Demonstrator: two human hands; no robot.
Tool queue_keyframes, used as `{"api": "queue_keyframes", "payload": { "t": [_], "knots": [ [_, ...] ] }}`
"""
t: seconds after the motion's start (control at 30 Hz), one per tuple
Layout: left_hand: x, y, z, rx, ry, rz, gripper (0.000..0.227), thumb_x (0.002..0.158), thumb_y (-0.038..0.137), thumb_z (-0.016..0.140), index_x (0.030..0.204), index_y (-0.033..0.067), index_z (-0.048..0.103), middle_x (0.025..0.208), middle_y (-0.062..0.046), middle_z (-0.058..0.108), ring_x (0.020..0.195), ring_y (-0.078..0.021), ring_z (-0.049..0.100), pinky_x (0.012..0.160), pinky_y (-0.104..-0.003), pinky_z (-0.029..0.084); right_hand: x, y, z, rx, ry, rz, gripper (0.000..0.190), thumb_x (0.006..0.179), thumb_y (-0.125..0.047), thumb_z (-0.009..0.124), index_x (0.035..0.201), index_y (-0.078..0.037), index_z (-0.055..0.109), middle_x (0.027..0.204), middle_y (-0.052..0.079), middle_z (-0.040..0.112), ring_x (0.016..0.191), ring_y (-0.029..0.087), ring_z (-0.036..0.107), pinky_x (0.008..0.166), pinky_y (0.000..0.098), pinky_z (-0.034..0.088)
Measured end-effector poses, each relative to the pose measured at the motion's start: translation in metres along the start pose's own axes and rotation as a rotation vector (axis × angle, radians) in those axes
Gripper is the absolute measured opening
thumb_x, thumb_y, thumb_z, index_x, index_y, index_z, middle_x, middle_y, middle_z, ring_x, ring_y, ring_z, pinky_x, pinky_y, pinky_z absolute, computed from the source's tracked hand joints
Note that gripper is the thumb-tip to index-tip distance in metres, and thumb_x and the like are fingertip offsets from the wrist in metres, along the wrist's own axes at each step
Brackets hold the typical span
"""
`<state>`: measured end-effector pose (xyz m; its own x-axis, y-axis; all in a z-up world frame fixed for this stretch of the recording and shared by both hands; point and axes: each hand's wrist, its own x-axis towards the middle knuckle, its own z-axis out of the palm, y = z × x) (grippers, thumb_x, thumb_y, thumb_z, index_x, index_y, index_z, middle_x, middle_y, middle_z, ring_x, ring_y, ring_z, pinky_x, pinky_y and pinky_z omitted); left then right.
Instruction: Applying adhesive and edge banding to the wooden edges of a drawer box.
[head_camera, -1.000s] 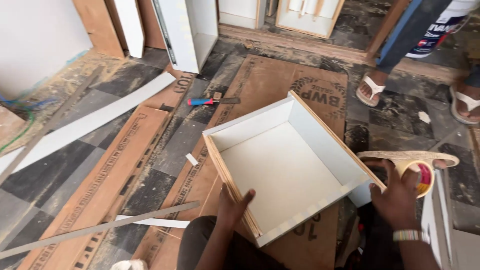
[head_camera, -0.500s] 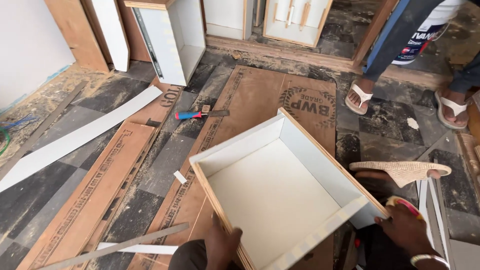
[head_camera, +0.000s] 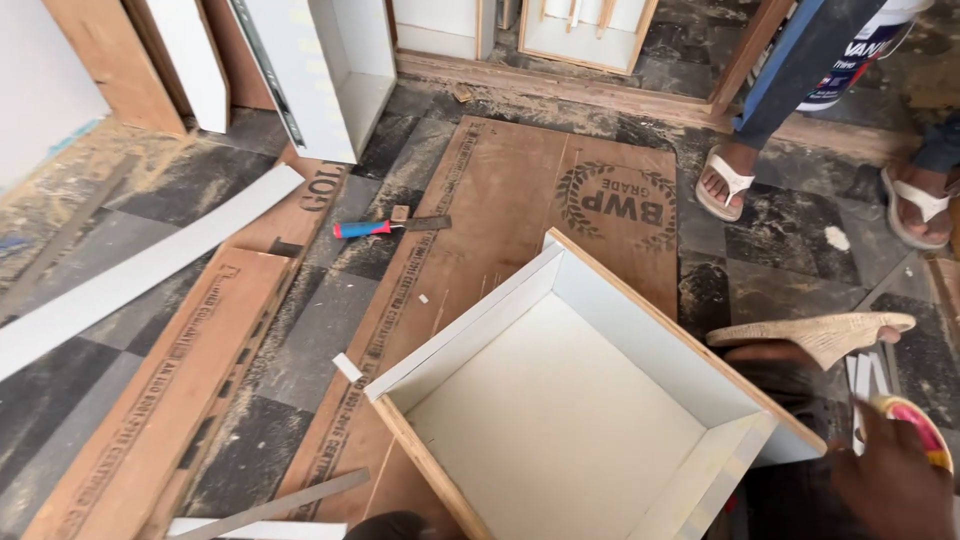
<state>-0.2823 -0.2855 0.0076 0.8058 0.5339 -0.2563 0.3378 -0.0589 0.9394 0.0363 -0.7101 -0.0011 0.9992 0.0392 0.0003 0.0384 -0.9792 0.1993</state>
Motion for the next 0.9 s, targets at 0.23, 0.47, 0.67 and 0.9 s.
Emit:
{"api": "queue_keyframes", "payload": {
  "t": [0.23, 0.47, 0.67, 0.9],
  "knots": [
    [0.039, 0.080, 0.009, -0.237, -0.074, 0.182, 0.092, 0.071, 0.022, 0.090, 0.150, 0.0045, 0.044, 0.127, -0.008, 0.065, 0.109, -0.0207, 0.068, 0.082, -0.035, 0.059, -0.097, -0.073, 0.050, 1.127, -0.179, -0.317, 0.085, 0.089, -0.022, 0.068, 0.162, -0.012, 0.026, 0.110, 0.022, 0.071, 0.095, 0.031, 0.073, 0.081, 0.0467, 0.059],
    [0.073, 0.155, -0.003, -0.255, -0.396, 0.164, 0.062, 0.073, 0.025, 0.090, 0.128, 0.0044, 0.069, 0.127, -0.008, 0.068, 0.112, -0.0176, 0.069, 0.083, -0.031, 0.063, -0.143, -0.214, -0.130, 1.709, -0.671, -0.372, 0.100, 0.090, -0.013, 0.067, 0.168, -0.015, 0.006, 0.106, 0.026, 0.076, 0.090, 0.026, 0.072, 0.086, 0.0438, 0.058],
    [0.064, 0.134, 0.006, -0.102, -0.190, 0.477, 0.026, 0.080, 0.018, 0.089, 0.099, 0.0040, 0.079, 0.117, -0.010, 0.076, 0.104, -0.0196, 0.077, 0.081, -0.032, 0.065, -0.141, -0.216, -0.122, 1.545, -0.572, -0.554, 0.095, 0.090, -0.013, 0.067, 0.165, -0.010, 0.009, 0.131, 0.022, 0.067, 0.116, 0.026, 0.070, 0.101, 0.0429, 0.053],
    [0.044, 0.146, -0.001, -0.094, -0.175, 0.528, 0.015, 0.094, 0.013, 0.076, 0.103, 0.0025, 0.071, 0.110, -0.011, 0.075, 0.095, -0.0184, 0.078, 0.082, -0.031, 0.065, -0.151, -0.199, -0.095, 1.502, -0.530, -0.653, 0.086, 0.095, -0.018, 0.063, 0.164, -0.006, 0.012, 0.115, 0.020, 0.074, 0.107, 0.023, 0.077, 0.097, 0.0412, 0.056]
  ]
}}
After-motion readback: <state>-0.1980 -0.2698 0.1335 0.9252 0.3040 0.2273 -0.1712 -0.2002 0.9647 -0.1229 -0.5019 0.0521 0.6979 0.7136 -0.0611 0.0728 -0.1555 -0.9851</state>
